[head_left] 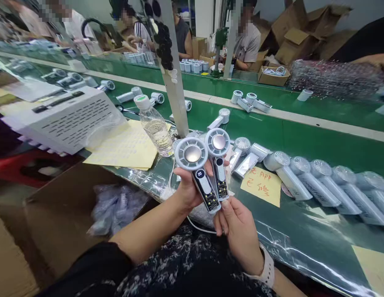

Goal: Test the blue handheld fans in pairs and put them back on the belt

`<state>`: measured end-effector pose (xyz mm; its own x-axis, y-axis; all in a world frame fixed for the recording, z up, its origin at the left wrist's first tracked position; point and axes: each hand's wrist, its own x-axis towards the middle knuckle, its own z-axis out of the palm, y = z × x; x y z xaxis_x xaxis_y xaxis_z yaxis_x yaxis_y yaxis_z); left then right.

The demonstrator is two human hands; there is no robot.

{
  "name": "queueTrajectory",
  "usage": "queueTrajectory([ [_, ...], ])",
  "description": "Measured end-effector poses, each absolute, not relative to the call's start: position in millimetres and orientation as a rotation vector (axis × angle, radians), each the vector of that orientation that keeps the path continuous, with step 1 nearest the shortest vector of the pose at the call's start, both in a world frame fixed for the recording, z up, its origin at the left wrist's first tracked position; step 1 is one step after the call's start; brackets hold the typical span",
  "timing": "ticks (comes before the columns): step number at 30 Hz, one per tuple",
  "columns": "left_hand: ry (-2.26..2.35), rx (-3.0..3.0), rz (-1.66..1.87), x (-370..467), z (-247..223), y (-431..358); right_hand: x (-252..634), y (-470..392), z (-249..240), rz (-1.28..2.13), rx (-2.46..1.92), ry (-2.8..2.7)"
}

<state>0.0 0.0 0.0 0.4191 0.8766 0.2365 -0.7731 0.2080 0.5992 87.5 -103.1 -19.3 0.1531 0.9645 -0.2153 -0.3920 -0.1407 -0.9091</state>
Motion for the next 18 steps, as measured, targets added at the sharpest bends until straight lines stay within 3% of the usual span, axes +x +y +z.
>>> queueTrajectory([
  [12, 0.344, 0.597, 1.159, -12, 11, 4, 113, -110, -11, 0.897, -1.201, -1.409],
  [18, 0.343, 0.592, 1.095, -22, 19, -7, 140, -96, -10, 0.573, -1.704, -1.383],
])
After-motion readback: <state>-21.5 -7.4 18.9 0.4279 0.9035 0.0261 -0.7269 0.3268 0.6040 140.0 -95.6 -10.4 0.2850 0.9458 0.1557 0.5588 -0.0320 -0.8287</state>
